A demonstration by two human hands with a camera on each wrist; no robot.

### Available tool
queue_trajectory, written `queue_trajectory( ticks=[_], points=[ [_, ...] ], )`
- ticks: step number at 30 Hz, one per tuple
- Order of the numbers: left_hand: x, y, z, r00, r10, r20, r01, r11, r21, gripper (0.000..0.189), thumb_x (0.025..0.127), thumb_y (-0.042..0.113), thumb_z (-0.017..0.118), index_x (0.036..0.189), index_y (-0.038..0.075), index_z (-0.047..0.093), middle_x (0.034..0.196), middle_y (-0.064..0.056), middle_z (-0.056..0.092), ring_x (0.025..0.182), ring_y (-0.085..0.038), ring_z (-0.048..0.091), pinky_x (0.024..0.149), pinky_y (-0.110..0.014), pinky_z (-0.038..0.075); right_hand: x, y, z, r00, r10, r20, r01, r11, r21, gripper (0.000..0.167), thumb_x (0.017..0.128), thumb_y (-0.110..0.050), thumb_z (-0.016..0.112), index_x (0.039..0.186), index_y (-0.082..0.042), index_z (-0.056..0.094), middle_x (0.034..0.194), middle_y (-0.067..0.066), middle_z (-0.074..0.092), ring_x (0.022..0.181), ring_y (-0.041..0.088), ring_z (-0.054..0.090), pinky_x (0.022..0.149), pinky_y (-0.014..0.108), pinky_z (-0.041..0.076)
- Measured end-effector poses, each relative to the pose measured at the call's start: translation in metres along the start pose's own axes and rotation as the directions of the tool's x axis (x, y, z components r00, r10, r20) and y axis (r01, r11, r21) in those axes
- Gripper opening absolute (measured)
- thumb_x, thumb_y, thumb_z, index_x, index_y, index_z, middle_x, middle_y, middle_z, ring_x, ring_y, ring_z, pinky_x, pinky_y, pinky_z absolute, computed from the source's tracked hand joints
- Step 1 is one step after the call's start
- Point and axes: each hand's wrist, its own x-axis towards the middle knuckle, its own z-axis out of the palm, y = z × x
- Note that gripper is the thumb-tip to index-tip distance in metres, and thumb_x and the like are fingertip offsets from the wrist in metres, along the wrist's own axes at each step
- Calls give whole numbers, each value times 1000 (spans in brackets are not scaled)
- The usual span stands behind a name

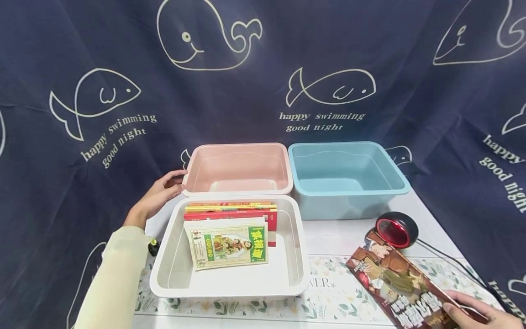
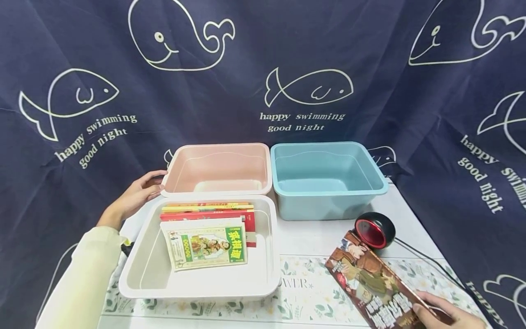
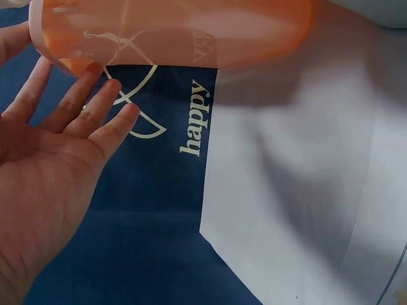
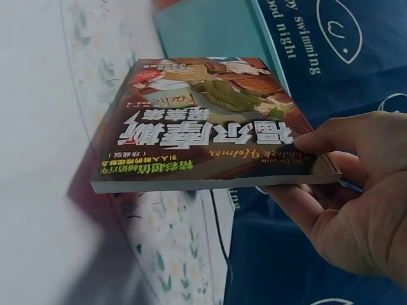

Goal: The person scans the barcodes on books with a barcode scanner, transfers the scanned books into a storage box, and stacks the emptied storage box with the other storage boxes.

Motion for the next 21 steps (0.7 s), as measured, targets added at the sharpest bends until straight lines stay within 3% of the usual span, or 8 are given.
queue_trajectory(
  ticks=[4, 6, 7, 9, 11, 13, 15, 21],
  points=[
    [1, 0, 0, 1000, -3, 2, 3, 1000, -7, 60, 104, 17, 60, 157, 8, 35, 154, -26, 44, 115, 6, 56, 94, -8, 49, -6, -17, -7, 987, -152, -47, 148, 985, -89, 28, 92, -20, 77, 112, 0, 78, 74, -4, 76, 59, -7, 56, 51, 18, 49],
    [1, 0, 0, 1000, -3, 4, 3, 1000, -4, 60, 104, 17, 61, 157, 8, 35, 154, -26, 44, 115, 6, 56, 94, -8, 49, -8, -27, -10, 971, -221, -95, 212, 973, -96, 8, 91, -17, 77, 97, -19, 83, 66, -15, 73, 56, -14, 53, 49, 14, 47],
    [2, 0, -1, 1000, -3, 5, 3, 1000, -1, 60, 104, 17, 61, 158, 8, 35, 154, -26, 44, 115, 6, 56, 94, -8, 49, -10, -35, -11, 963, -239, -128, 226, 969, -103, 11, 91, -16, 77, 100, -16, 83, 65, -13, 73, 54, -17, 52, 49, 14, 46],
    [2, 0, -2, 1000, -4, 6, 4, 1000, 5, 60, 104, 18, 61, 158, 9, 35, 154, -26, 44, 115, 6, 56, 94, -8, 49, -11, -47, -15, 930, -322, -176, 314, 947, -71, 13, 90, -13, 78, 93, -26, 82, 61, -32, 64, 56, -23, 50, 49, 10, 45],
    [2, 0, -2, 1000, -6, 6, 5, 1000, 13, 60, 104, 19, 61, 158, 9, 35, 154, -25, 45, 115, 6, 56, 94, -8, 49, -13, -62, -20, 885, -423, -197, 419, 906, -63, 17, 90, -11, 78, 97, -26, 82, 66, -44, 57, 60, -25, 50, 49, 9, 44],
    [1, 0, -2, 1000, -9, 7, 9, 1000, 16, 61, 104, 19, 61, 158, 10, 35, 154, -24, 45, 115, 6, 55, 94, -8, 48, -15, -79, -25, 837, -511, -197, 512, 858, -51, 19, 90, -11, 78, 108, -16, 82, 73, -48, 56, 64, -24, 51, 50, 9, 43],
    [1, 0, -2, 1000, -10, 12, 10, 1000, 19, 61, 104, 20, 62, 158, 11, 35, 155, -24, 45, 116, 6, 55, 94, -8, 48, -17, -97, -32, 802, -567, -187, 575, 818, -12, 22, 90, -12, 79, 109, -22, 82, 78, -53, 54, 66, -22, 53, 51, 8, 42],
    [1, -1, -1, 1000, -15, 11, 15, 1000, 10, 61, 104, 20, 62, 158, 11, 35, 155, -24, 45, 115, 6, 56, 93, -8, 48, -15, -161, -45, 764, -637, -104, 645, 760, 78, 24, 91, -16, 80, 114, -22, 80, 81, -40, 68, 75, -21, 62, 62, 0, 44]
  ],
)
